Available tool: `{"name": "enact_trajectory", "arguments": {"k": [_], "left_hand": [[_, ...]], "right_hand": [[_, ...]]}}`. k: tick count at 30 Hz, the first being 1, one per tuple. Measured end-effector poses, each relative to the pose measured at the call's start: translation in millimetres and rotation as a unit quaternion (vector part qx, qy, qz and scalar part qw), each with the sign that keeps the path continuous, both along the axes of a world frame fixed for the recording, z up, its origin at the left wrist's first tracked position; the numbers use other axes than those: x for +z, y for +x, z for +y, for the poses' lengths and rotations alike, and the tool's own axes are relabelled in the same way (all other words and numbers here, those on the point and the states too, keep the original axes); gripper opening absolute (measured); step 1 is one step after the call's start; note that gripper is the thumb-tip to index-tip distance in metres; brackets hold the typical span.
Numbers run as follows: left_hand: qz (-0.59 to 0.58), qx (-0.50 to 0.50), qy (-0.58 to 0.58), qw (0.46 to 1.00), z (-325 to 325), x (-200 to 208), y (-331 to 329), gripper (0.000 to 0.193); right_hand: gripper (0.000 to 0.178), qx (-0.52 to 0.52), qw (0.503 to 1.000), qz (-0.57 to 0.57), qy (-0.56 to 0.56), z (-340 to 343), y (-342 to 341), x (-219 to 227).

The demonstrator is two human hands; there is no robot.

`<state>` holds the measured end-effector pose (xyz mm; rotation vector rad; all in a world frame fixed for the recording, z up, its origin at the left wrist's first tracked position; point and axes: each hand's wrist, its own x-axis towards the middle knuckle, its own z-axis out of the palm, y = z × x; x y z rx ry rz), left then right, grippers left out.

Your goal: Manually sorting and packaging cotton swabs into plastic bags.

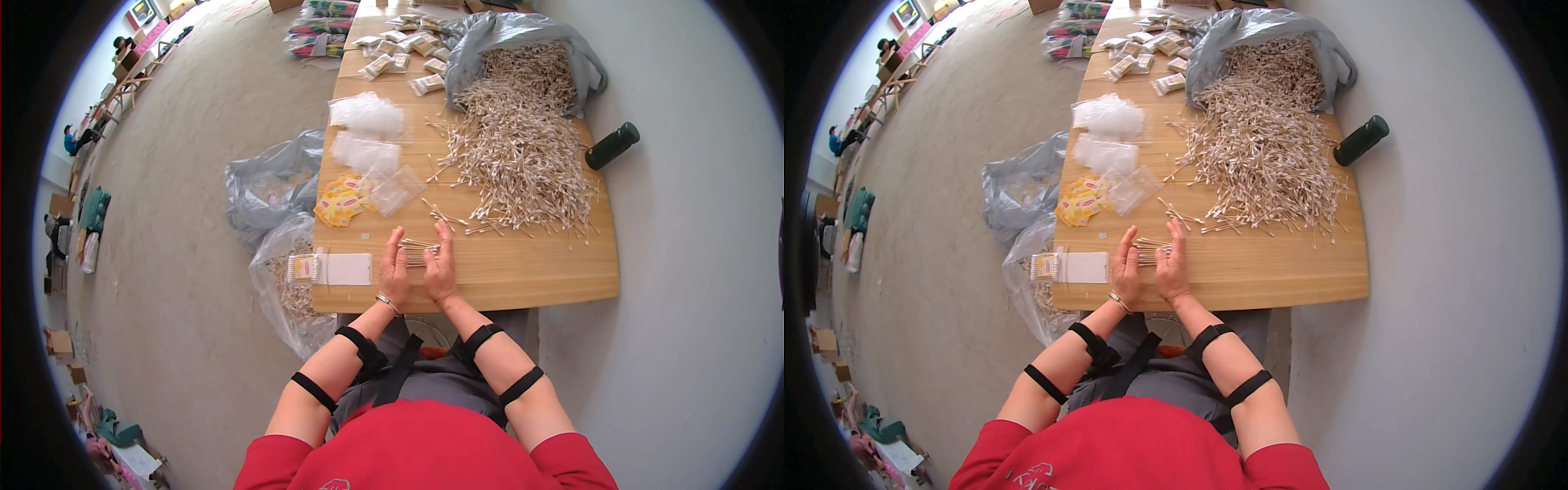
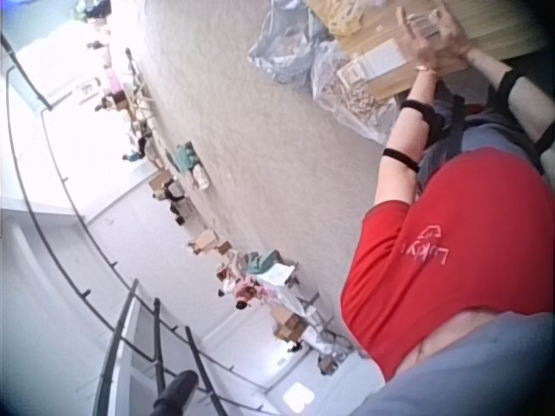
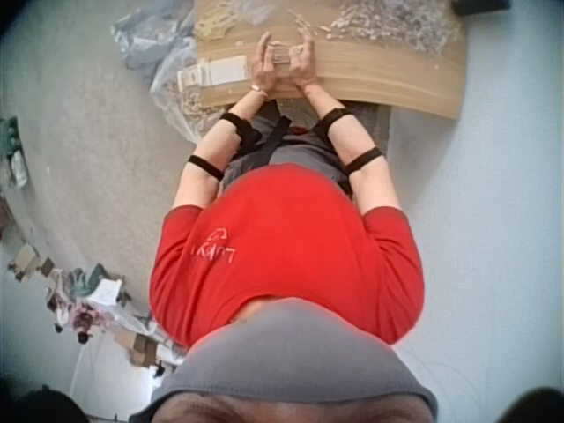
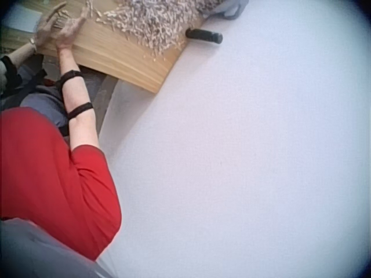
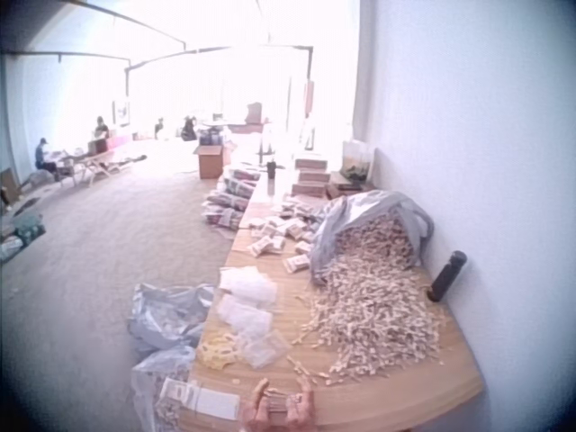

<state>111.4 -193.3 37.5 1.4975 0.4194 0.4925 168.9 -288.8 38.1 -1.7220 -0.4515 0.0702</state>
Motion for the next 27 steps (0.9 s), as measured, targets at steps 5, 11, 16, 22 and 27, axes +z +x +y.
{"name": "enact_trajectory", "arguments": {"k": [5, 11, 16, 22, 27], "left_hand": [[-0.016, 0.022, -0.003, 1.000, 8.3, 3.4, 5.2, 0.042], [-0.072, 0.035, -0.092, 0.993, 18.0, -8.4, 7.8, 0.041], [-0.066, 0.017, -0.077, 0.995, 16.8, -11.9, 4.0, 0.043], [0.001, 0.008, -0.016, 1.000, 10.5, 5.1, -0.6, 0.047], [-0.010, 0.001, 0.042, 0.999, 8.3, 3.3, 4.3, 0.045]], "right_hand": [[0.055, -0.015, 0.998, -0.052, -0.022, 0.8, 2.5, 1.7], [0.048, 0.097, 0.963, -0.109, -0.226, -4.4, 9.6, 3.8], [0.045, -0.009, 0.994, -0.067, -0.091, -5.5, 8.1, -0.8], [0.042, 0.036, 0.999, 0.012, -0.004, 0.2, 0.3, 6.9], [0.040, 0.033, 0.998, -0.033, -0.029, 5.9, -5.8, 3.6]]}}
